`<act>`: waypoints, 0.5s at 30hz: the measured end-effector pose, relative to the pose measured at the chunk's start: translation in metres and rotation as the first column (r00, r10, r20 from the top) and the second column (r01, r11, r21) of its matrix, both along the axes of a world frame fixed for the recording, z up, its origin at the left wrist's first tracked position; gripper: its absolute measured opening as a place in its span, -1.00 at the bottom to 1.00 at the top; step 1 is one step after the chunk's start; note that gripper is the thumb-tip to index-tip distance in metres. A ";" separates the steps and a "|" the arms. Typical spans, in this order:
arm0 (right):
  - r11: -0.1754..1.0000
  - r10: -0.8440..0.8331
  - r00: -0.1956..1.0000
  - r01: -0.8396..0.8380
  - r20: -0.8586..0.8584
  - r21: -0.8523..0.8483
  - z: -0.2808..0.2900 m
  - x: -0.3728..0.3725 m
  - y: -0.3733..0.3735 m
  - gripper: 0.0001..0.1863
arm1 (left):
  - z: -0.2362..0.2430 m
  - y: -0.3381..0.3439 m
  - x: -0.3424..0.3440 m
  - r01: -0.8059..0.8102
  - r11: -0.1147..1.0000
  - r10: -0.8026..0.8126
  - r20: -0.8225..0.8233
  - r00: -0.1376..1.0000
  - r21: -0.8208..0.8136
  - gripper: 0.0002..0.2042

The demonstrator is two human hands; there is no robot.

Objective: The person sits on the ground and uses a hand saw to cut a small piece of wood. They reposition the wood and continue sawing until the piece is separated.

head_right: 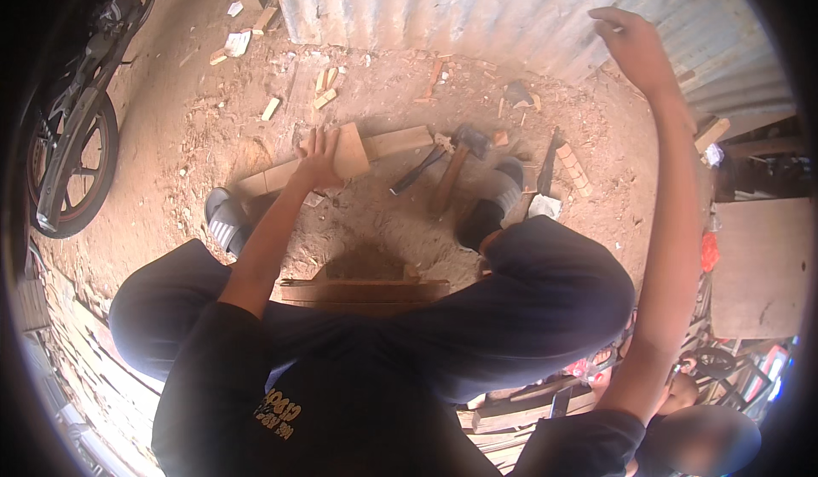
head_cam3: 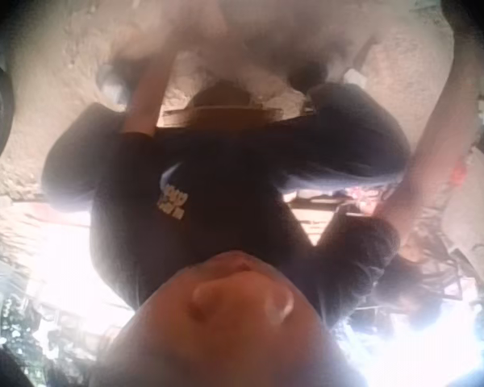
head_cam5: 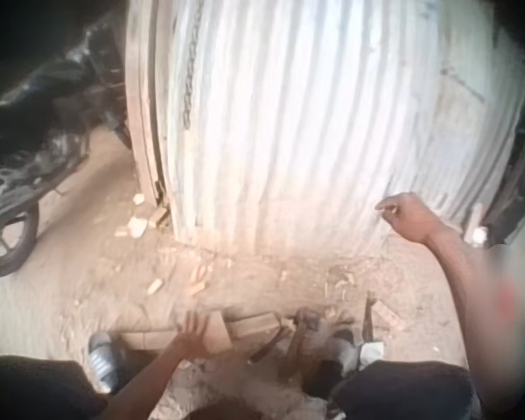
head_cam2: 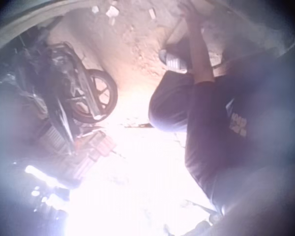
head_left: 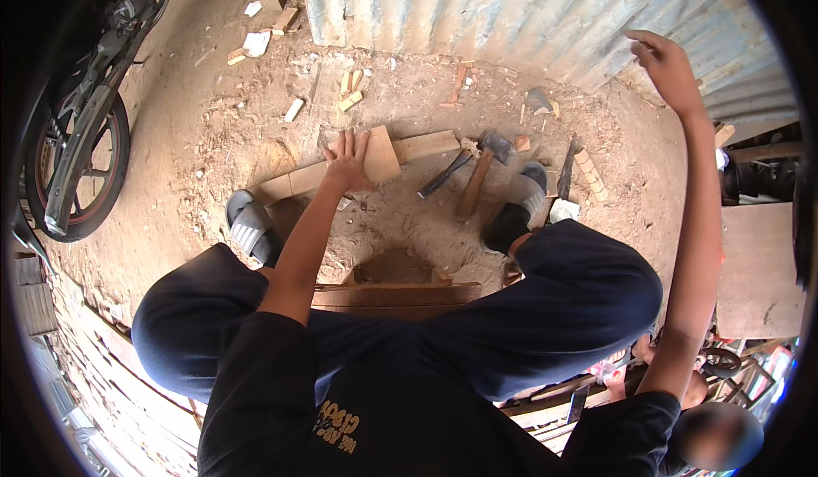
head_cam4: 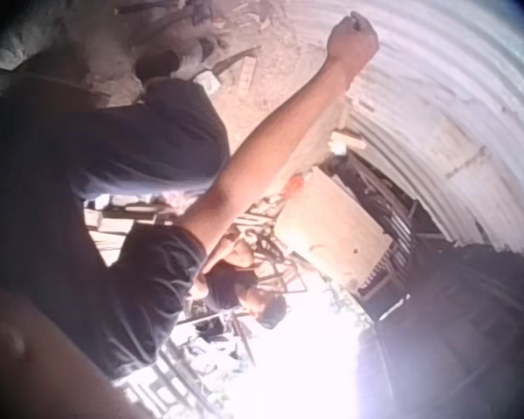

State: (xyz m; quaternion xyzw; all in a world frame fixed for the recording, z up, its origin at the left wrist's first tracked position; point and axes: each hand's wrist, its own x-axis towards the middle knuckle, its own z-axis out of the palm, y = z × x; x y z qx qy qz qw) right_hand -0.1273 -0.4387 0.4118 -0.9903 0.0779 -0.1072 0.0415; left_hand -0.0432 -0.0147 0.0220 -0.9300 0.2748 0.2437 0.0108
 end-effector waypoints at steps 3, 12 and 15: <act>0.922 -0.134 0.989 0.102 0.060 0.372 -0.008 -0.065 0.011 -0.68 | 0.001 0.008 0.002 -0.026 1.000 0.026 0.007 1.000 0.014 0.30; 0.633 -0.560 0.814 0.542 -0.155 0.553 -0.350 -0.264 0.009 -0.54 | -0.017 -0.002 -0.001 0.020 1.000 -0.021 0.057 0.998 0.010 0.33; 0.701 -0.613 0.767 0.638 -0.188 0.319 -0.415 -0.295 0.042 -0.46 | -0.022 0.013 0.000 0.016 1.000 -0.017 0.090 0.996 0.009 0.34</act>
